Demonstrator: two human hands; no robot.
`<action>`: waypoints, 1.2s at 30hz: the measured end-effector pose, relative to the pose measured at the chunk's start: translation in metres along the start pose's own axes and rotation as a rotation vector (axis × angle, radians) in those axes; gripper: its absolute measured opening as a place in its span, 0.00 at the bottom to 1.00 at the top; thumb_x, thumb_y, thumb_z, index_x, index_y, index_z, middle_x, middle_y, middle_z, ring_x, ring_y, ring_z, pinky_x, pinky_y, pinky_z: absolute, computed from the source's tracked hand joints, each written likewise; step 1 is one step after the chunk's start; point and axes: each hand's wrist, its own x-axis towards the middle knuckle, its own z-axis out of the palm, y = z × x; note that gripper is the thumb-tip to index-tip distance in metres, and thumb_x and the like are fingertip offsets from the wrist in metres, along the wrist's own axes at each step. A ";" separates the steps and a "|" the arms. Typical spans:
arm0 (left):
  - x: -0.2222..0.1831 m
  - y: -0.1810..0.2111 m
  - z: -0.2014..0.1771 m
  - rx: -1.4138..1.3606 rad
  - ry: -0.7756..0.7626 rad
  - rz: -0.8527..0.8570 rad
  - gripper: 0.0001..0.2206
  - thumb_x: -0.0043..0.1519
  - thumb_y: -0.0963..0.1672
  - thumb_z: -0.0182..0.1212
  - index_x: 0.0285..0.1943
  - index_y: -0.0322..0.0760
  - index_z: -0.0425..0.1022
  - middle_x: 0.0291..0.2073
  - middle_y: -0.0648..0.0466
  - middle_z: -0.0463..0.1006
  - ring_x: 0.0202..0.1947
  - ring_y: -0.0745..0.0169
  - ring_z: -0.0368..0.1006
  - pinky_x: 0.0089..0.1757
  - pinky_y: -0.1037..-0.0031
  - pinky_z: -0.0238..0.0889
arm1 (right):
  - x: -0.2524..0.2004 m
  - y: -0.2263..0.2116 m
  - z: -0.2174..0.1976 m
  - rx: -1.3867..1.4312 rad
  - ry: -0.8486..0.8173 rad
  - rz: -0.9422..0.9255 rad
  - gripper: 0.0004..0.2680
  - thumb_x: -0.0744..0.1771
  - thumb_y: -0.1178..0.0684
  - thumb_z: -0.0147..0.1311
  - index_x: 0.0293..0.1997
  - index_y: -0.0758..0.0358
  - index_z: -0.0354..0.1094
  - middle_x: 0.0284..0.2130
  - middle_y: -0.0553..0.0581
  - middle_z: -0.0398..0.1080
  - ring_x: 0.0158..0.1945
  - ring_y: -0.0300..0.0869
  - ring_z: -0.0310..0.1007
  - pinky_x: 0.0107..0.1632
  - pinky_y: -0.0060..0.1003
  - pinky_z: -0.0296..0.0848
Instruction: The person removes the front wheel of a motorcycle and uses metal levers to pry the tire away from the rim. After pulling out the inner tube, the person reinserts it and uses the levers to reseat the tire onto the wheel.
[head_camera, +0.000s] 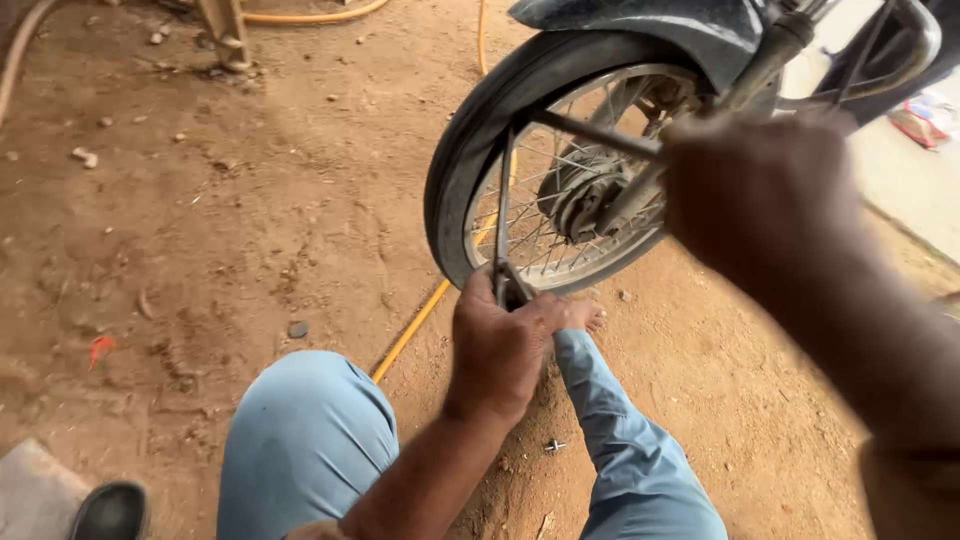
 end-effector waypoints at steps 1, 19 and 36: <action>0.003 -0.002 -0.001 -0.100 -0.017 -0.029 0.13 0.51 0.36 0.63 0.43 0.28 0.68 0.29 0.51 0.76 0.27 0.66 0.73 0.30 0.75 0.69 | -0.008 -0.006 0.015 -0.015 0.158 -0.008 0.10 0.73 0.51 0.44 0.42 0.54 0.75 0.11 0.46 0.66 0.09 0.28 0.53 0.10 0.26 0.54; -0.006 -0.008 -0.005 -0.047 -0.130 0.120 0.13 0.53 0.38 0.69 0.44 0.27 0.72 0.32 0.53 0.77 0.29 0.71 0.72 0.33 0.82 0.68 | -0.048 -0.043 0.048 0.265 0.516 0.250 0.07 0.71 0.49 0.58 0.34 0.51 0.74 0.14 0.45 0.63 0.14 0.35 0.57 0.22 0.35 0.54; 0.039 0.041 -0.081 0.397 -0.169 -0.186 0.14 0.51 0.39 0.61 0.46 0.27 0.76 0.28 0.51 0.75 0.25 0.66 0.68 0.25 0.76 0.64 | 0.009 0.004 0.018 0.068 0.421 0.034 0.09 0.71 0.52 0.54 0.30 0.47 0.76 0.09 0.41 0.59 0.10 0.27 0.48 0.14 0.26 0.49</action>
